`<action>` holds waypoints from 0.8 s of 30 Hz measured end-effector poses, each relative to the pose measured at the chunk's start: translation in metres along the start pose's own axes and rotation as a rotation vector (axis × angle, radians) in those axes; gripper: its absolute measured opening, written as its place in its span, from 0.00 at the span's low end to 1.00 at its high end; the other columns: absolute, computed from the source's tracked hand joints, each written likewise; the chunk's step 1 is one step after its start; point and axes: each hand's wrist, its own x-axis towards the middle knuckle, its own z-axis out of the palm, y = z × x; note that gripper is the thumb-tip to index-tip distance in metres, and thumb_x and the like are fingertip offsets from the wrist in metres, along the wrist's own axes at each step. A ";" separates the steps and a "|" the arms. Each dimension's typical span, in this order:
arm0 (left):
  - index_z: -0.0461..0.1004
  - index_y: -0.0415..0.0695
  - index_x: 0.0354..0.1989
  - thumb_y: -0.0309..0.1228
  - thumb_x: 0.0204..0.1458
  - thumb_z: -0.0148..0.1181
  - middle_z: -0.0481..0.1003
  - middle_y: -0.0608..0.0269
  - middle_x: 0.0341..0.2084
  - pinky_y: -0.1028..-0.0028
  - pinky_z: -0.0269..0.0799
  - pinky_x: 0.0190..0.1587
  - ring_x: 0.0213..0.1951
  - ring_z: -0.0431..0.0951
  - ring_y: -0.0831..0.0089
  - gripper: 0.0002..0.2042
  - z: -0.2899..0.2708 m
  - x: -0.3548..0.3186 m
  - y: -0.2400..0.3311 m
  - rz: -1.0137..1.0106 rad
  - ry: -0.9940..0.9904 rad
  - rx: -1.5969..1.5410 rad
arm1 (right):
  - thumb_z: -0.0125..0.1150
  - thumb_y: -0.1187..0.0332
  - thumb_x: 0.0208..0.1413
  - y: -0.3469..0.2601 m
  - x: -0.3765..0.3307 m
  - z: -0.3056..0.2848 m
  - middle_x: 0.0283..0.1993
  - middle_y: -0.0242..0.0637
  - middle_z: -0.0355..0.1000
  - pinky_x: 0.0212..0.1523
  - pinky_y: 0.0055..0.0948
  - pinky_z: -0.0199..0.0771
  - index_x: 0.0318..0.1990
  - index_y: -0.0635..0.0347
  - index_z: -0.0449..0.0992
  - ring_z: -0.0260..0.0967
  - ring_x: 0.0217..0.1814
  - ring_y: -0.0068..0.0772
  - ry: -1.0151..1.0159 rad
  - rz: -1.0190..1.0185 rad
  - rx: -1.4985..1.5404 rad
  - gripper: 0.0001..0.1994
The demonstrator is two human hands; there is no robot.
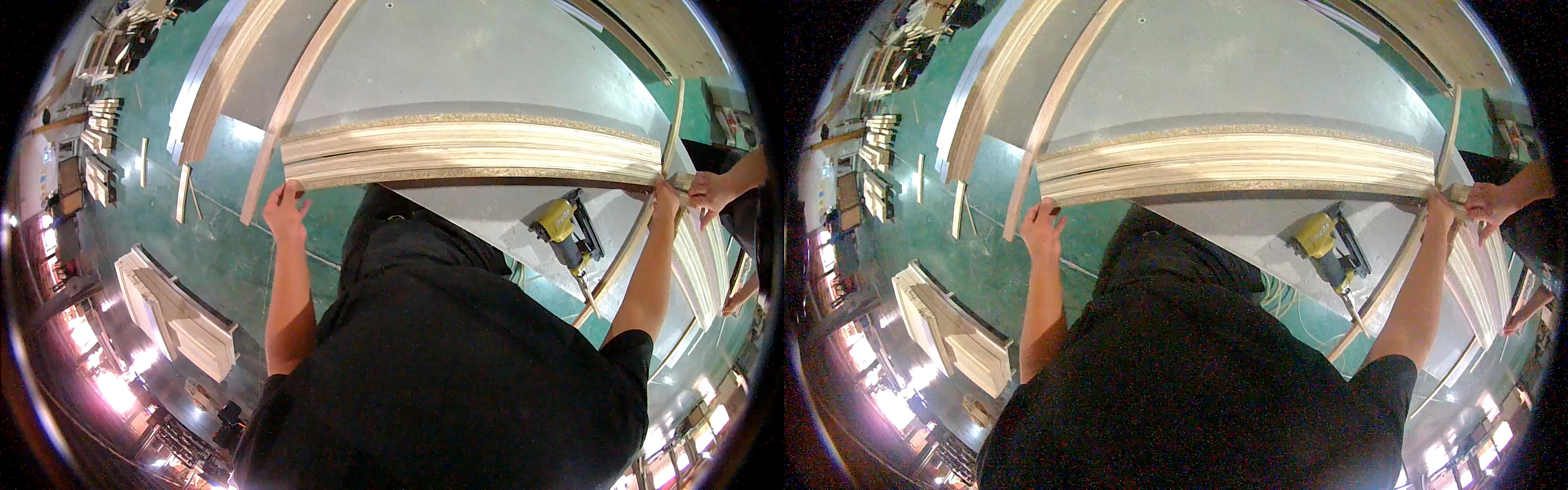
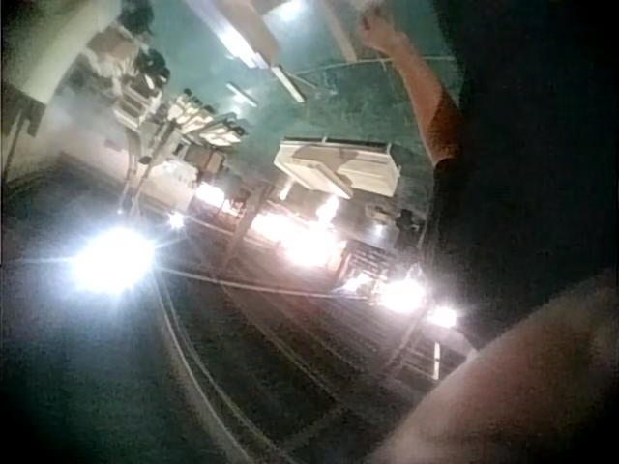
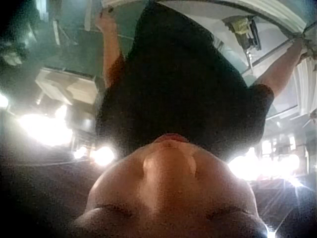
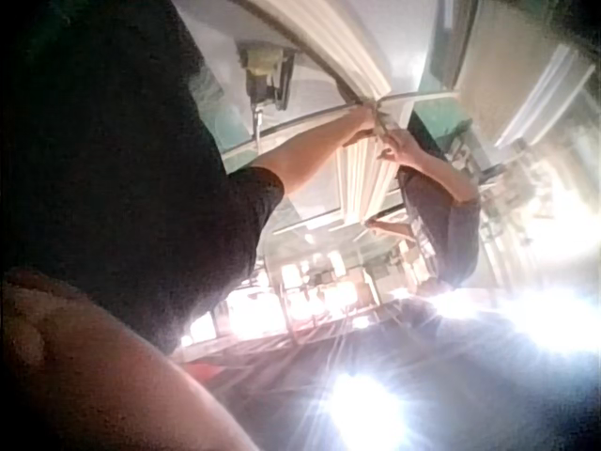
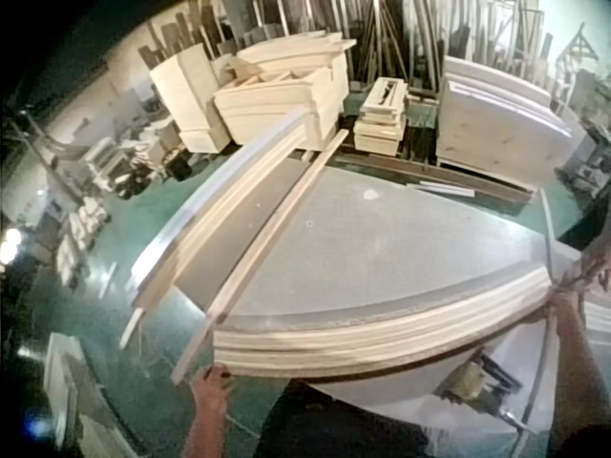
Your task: The person assembles wooden planks on a workbench using a pneumatic nail gun. They align the planks, secure them with nails, and occasionally move to retrieve more fasteners from a nearby table.
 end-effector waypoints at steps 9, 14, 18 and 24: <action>0.67 0.44 0.61 0.49 0.45 0.74 0.66 0.50 0.60 0.49 0.60 0.63 0.60 0.66 0.53 0.37 -0.023 -0.018 0.031 0.927 -0.091 0.957 | 0.70 0.65 0.54 -0.068 -0.228 -0.008 0.39 0.38 0.74 0.47 0.33 0.73 0.57 0.57 0.73 0.72 0.42 0.33 -0.125 -0.673 -0.250 0.23; 0.56 0.54 0.72 0.52 0.30 0.79 0.48 0.48 0.72 0.41 0.39 0.71 0.72 0.46 0.47 0.55 0.029 -0.030 0.085 1.056 -0.548 1.453 | 0.79 0.64 0.40 -0.119 -0.379 0.009 0.49 0.44 0.68 0.52 0.43 0.71 0.62 0.57 0.68 0.68 0.52 0.47 -0.311 -0.770 -0.321 0.39; 0.53 0.60 0.73 0.50 0.27 0.80 0.44 0.49 0.74 0.38 0.33 0.72 0.75 0.42 0.47 0.59 0.053 -0.007 0.097 1.162 -0.735 1.609 | 0.82 0.60 0.34 -0.120 -0.388 0.002 0.55 0.47 0.65 0.58 0.49 0.67 0.65 0.57 0.64 0.65 0.57 0.55 -0.330 -0.812 -0.444 0.47; 0.51 0.54 0.74 0.44 0.30 0.78 0.57 0.51 0.67 0.38 0.39 0.71 0.71 0.52 0.50 0.57 0.062 0.023 0.092 1.129 -0.861 1.581 | 0.82 0.64 0.33 -0.119 -0.441 0.015 0.55 0.49 0.65 0.59 0.49 0.66 0.68 0.57 0.59 0.64 0.58 0.57 -0.335 -0.826 -0.514 0.51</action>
